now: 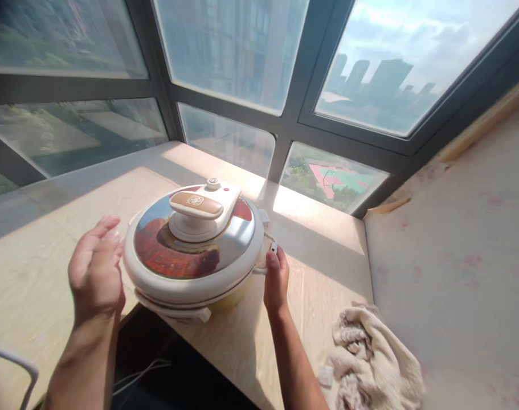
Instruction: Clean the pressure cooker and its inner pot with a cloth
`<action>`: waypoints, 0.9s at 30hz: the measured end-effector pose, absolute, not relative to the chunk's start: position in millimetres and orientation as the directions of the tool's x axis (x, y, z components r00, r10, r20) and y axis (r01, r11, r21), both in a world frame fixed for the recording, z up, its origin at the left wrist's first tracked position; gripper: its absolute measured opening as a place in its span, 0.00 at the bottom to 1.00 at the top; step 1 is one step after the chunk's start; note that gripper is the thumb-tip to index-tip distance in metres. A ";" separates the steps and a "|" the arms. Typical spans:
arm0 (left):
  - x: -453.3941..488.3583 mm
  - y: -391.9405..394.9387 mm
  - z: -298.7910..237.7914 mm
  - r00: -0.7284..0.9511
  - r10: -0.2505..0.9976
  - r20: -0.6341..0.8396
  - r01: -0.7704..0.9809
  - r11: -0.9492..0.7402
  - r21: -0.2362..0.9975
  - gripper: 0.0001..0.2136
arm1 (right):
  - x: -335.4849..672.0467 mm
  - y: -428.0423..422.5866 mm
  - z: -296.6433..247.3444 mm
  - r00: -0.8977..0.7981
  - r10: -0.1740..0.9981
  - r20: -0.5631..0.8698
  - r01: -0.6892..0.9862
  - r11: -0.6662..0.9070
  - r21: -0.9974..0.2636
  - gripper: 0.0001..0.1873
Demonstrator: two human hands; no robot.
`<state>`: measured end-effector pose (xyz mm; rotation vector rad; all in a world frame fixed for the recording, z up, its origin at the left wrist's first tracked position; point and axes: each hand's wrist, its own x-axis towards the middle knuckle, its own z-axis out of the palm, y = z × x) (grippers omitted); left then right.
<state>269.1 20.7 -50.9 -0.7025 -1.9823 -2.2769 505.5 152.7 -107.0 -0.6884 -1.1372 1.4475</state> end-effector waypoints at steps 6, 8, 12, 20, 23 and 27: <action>292.1 14.3 -42.1 -0.839 0.438 0.323 0.218 -0.272 0.937 0.22 | 504.7 151.1 -107.3 -0.251 0.953 0.169 -0.451 0.040 -0.892 0.25; 290.5 13.5 -48.4 -0.843 0.428 0.327 0.210 -0.298 0.931 0.19 | 503.5 149.6 -107.9 -0.246 0.956 0.161 -0.449 0.035 -0.893 0.25; 286.7 15.6 -54.9 -0.834 0.445 0.328 0.199 -0.312 0.929 0.18 | 499.9 147.3 -110.5 -0.207 0.968 0.142 -0.462 0.031 -0.886 0.23; 289.9 15.3 -52.9 -0.840 0.442 0.315 0.174 -0.330 0.928 0.19 | 504.7 146.8 -106.7 -0.243 0.968 0.063 -0.437 -0.052 -0.898 0.24; 290.1 15.7 -52.9 -0.841 0.450 0.301 0.161 -0.323 0.933 0.20 | 507.5 147.4 -104.0 -0.259 0.964 0.056 -0.438 -0.066 -0.896 0.24; 288.5 14.9 -54.2 -0.835 0.458 0.304 0.155 -0.335 0.930 0.20 | 510.1 149.5 -97.8 -0.301 0.951 0.067 -0.432 -0.074 -0.899 0.24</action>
